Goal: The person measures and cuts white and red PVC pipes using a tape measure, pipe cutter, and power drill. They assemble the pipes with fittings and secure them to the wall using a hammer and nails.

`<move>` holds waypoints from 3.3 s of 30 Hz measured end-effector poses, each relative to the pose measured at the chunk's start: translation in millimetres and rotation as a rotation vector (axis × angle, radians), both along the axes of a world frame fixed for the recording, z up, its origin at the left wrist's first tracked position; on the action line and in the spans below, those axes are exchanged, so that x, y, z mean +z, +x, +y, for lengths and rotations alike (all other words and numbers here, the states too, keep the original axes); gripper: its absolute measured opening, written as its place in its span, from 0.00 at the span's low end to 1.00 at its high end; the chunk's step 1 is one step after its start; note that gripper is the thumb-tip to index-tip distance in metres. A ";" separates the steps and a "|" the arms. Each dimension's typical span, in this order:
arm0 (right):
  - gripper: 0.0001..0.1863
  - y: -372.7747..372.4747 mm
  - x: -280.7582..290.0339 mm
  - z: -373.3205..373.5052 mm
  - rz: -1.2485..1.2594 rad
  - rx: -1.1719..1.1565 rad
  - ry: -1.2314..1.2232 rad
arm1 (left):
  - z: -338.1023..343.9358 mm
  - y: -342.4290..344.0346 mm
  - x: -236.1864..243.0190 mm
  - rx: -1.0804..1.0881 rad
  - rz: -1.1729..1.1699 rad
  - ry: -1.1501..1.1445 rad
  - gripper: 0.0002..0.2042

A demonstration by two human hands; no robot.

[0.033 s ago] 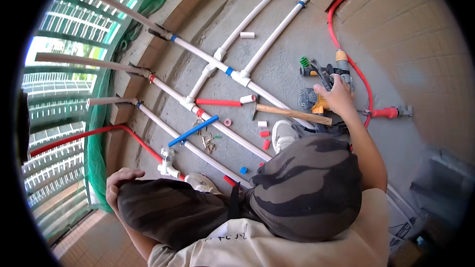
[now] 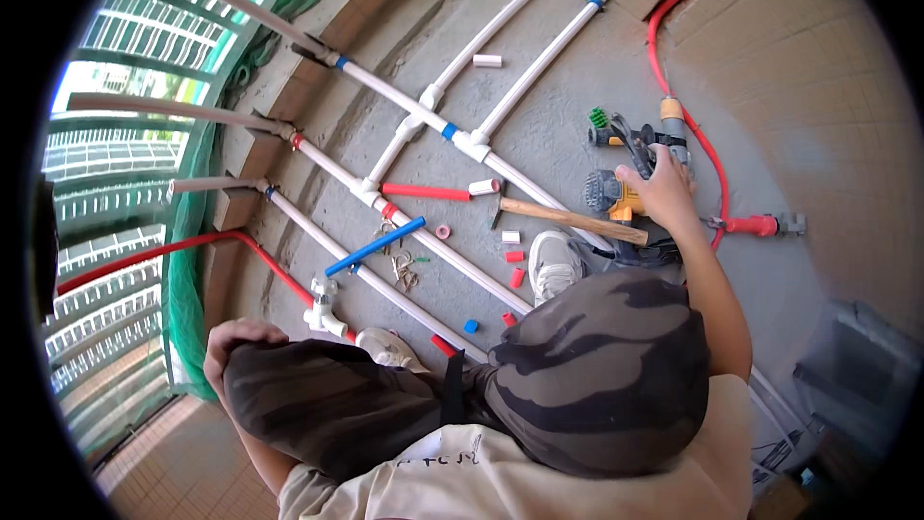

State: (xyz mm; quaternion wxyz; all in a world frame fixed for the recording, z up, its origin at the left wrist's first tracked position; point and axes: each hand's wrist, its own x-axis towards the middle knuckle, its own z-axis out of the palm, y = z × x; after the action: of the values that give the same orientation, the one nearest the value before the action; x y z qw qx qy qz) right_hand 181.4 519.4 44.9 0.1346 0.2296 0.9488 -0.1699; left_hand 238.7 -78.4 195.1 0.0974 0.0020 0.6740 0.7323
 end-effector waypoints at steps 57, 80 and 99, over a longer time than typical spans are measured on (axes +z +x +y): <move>0.32 -27.0 -74.6 -95.9 0.147 0.735 -0.407 | 118.4 14.9 -90.6 -0.151 -1.011 -0.460 0.17; 0.60 -156.2 -68.3 49.5 -0.180 0.400 0.227 | 130.2 -13.9 -125.0 -0.178 -0.775 -0.498 0.14; 0.21 -191.1 24.8 16.0 0.097 0.867 0.169 | 128.4 50.7 -208.8 0.145 -0.759 -0.408 0.13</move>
State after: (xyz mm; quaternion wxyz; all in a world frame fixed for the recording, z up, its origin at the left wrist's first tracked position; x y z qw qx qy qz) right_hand -9.7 535.5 69.7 0.1294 -0.1878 0.9732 -0.0303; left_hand 289.4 50.0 -13.7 0.2850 -0.3338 0.7197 0.5379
